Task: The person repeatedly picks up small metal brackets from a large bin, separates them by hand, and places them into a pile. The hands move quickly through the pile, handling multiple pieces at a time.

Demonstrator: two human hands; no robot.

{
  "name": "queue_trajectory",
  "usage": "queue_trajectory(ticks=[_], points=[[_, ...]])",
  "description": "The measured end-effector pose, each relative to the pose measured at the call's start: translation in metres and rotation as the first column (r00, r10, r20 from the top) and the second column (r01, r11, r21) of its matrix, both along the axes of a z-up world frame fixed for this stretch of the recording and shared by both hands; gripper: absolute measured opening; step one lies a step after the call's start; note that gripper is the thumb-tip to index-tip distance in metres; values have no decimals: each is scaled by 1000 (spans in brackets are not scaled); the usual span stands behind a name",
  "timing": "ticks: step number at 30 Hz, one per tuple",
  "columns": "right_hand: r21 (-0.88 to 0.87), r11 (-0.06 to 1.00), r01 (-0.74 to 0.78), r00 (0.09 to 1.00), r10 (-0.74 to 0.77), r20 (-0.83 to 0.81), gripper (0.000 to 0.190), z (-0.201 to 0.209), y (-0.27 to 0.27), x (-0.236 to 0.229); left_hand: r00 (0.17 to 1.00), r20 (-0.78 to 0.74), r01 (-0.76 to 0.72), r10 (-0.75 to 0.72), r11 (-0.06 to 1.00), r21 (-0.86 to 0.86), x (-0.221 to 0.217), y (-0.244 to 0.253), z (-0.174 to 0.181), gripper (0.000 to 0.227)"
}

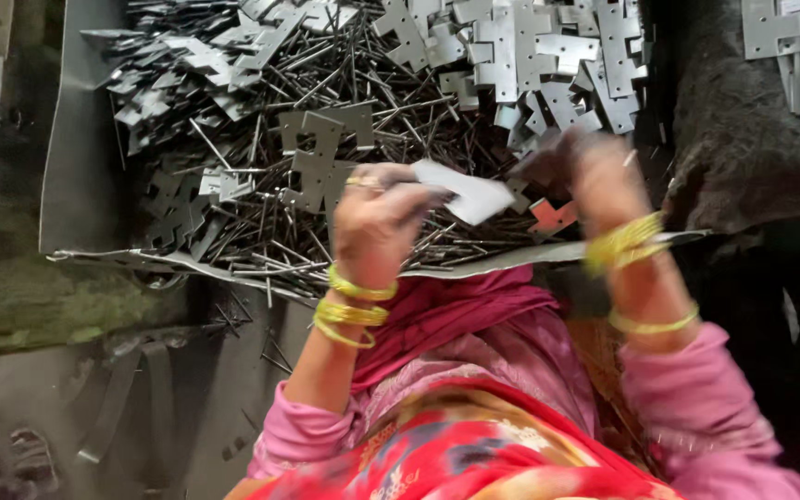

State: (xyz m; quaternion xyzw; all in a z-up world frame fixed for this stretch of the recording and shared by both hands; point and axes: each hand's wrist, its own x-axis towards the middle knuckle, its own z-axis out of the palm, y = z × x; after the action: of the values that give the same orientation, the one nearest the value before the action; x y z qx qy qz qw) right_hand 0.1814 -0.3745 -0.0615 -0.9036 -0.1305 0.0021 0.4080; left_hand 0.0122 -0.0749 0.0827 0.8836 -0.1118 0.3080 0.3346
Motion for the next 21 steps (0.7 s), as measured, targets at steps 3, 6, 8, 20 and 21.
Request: queue_trajectory(ticks=[3, 6, 8, 20, 21], points=[[821, 296, 488, 582, 591, -559, 51, 14, 60, -115, 968, -7, 251, -253, 957, 147, -8, -15, 9, 38], [859, 201, 470, 684, 533, -499, 32, 42, 81, -131, 987, -37, 154, -156, 987, -49, -25, -11, 6, 34], [885, 342, 316, 783, 433, -447, 30, 51, 84, -113, 998, -55, 19, -27, 991, -134, -37, 1, -3, 24], [-431, 902, 35, 946, 109, 306, 14, 5, 111, -72, 911, -401, -260, 101, 894, -366, -46, 19, -54, 12], [-379, 922, 81, 952, 40, 303, 13, 7, 103, -71, 913, -400, -237, 79, 902, -362, -40, 13, -56, 12]])
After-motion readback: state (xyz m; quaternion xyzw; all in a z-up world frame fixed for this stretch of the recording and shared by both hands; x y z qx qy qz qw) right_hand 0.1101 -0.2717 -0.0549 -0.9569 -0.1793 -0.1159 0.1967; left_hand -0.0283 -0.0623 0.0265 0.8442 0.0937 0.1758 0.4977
